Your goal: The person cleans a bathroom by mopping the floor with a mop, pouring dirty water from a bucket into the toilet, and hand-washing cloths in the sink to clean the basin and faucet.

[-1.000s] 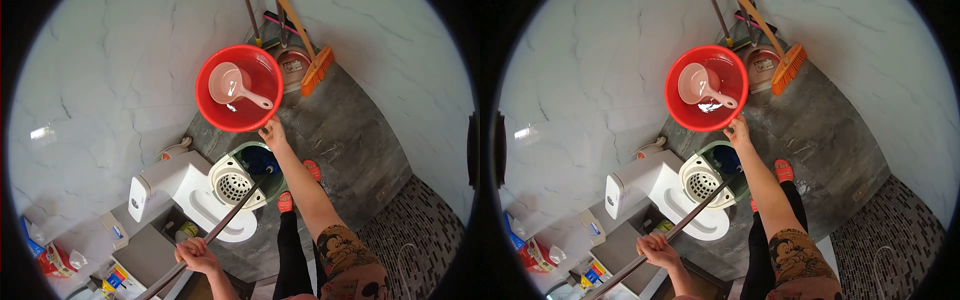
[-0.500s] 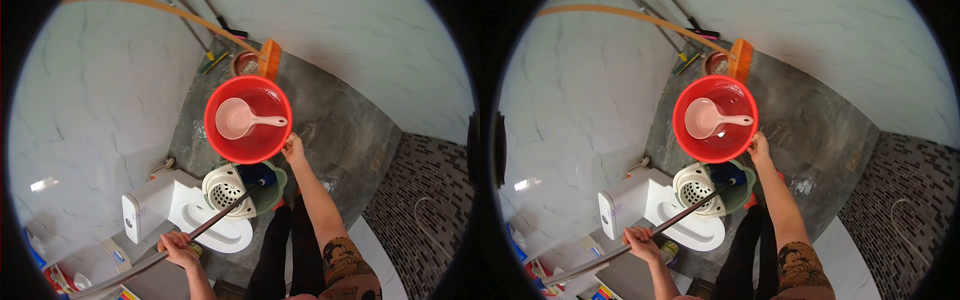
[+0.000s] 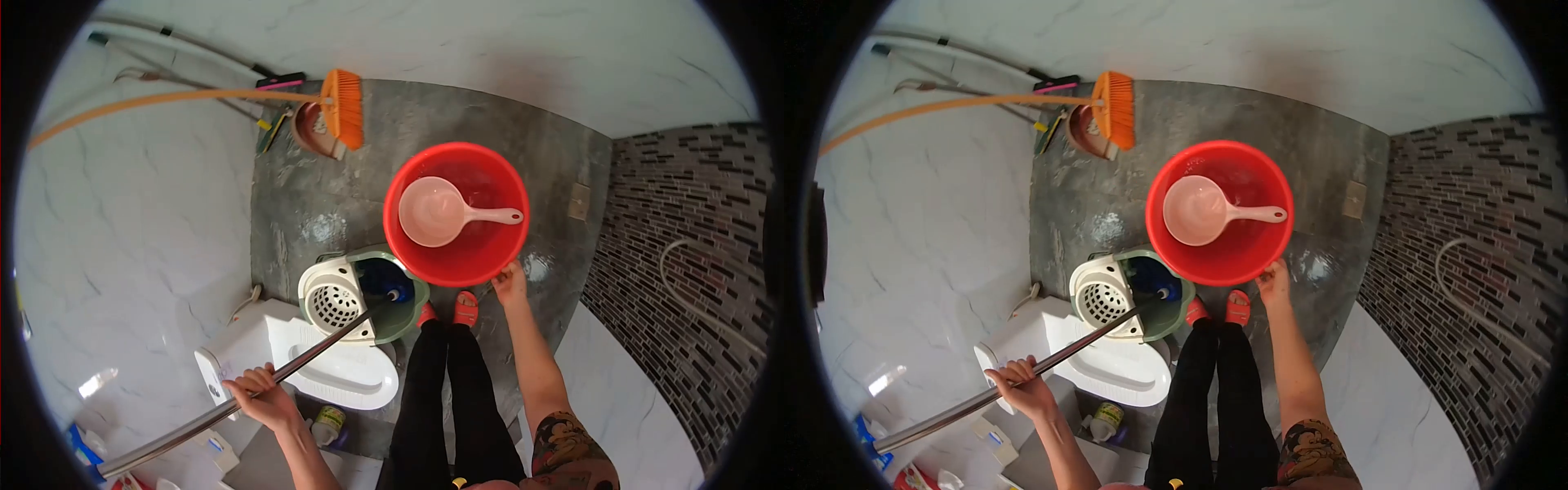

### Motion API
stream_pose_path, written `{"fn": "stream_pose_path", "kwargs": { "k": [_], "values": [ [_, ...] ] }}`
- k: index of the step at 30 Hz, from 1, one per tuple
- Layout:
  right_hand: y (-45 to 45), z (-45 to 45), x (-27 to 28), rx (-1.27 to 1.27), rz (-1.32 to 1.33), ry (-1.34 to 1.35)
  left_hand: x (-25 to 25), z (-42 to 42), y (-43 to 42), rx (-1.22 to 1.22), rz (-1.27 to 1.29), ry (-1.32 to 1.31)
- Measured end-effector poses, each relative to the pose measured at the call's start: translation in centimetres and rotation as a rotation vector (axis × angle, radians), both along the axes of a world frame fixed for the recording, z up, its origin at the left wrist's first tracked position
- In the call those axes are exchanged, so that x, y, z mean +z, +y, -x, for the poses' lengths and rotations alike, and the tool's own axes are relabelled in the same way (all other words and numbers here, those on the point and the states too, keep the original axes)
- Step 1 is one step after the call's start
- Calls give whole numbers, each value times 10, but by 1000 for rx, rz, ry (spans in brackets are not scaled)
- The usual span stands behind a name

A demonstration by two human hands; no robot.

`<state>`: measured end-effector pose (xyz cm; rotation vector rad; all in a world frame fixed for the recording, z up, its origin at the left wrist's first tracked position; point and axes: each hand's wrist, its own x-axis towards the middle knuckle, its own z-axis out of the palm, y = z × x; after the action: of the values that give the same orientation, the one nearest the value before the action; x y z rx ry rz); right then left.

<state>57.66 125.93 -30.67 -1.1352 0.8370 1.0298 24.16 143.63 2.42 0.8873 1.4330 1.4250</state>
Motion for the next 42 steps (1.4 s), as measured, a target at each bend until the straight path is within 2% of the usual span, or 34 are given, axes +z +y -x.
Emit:
{"fn": "stream_pose_path", "kwargs": {
  "k": [10,15,19,23,26,28,31,35,38,40,42],
  "values": [
    [-162,29,15,-350,151,19,13,-100,12,-333,-18,-71],
    [-229,52,-1,-478,194,42,12,-165,23,-467,-75,-115],
    [-242,66,11,-506,217,-3,4,-214,30,-697,-150,-166],
    [-249,72,17,-423,254,-14,-2,-273,38,-843,-168,-234],
    [-255,70,4,-252,367,41,-8,-318,35,-971,-135,-320],
    [-248,65,1,-249,368,54,-16,-346,37,-1002,-106,-348],
    [-242,65,-8,-167,452,74,-22,-391,31,-1033,-103,-172],
    [-234,54,2,-72,547,94,-35,-438,23,-1092,-89,-253],
    [-239,56,2,95,586,100,-37,-467,14,-1068,-62,-108],
    [-251,58,-10,222,583,180,-37,-482,20,-1166,-72,86],
    [-244,48,11,428,654,136,-38,-498,31,-1276,-104,199]
  ]
}}
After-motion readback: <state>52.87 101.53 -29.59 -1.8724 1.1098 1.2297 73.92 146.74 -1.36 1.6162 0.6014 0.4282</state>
